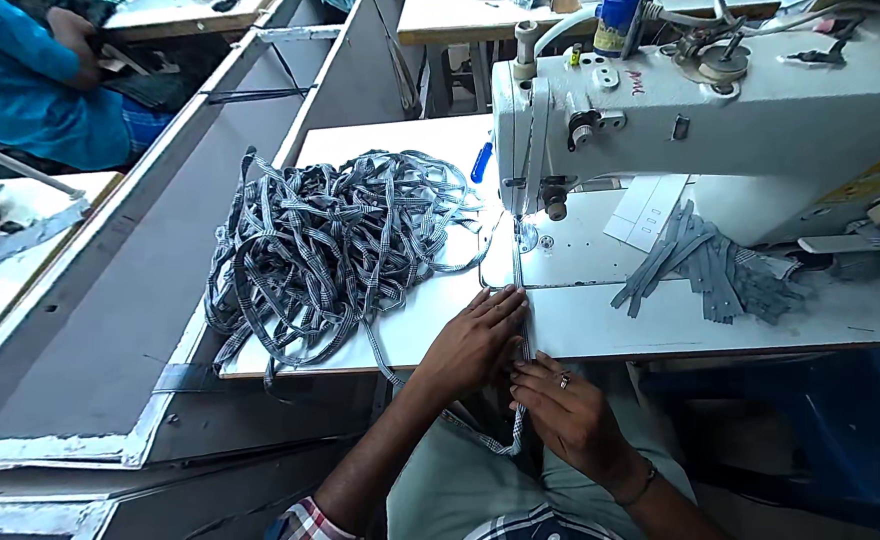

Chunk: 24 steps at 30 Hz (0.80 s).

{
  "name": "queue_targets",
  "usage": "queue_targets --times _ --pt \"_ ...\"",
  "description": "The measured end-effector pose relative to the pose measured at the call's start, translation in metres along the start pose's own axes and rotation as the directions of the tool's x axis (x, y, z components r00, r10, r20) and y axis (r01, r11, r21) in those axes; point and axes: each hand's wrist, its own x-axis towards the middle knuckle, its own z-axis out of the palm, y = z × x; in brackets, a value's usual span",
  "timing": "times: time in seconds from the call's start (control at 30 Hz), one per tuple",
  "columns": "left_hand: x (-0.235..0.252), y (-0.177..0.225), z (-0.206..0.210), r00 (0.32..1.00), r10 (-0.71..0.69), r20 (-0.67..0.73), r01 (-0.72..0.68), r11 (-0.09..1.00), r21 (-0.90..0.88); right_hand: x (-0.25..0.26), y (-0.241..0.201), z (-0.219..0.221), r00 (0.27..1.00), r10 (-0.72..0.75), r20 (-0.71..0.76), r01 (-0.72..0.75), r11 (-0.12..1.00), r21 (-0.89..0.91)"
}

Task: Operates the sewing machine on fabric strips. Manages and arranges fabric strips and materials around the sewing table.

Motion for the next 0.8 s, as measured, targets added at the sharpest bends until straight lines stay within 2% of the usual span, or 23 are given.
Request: queue_targets --times 0.8 --pt "0.015 -0.011 -0.005 1.0 0.007 0.013 -0.007 1.0 -0.003 0.022 0.02 -0.009 1.0 0.015 0.019 -0.015 0.999 -0.032"
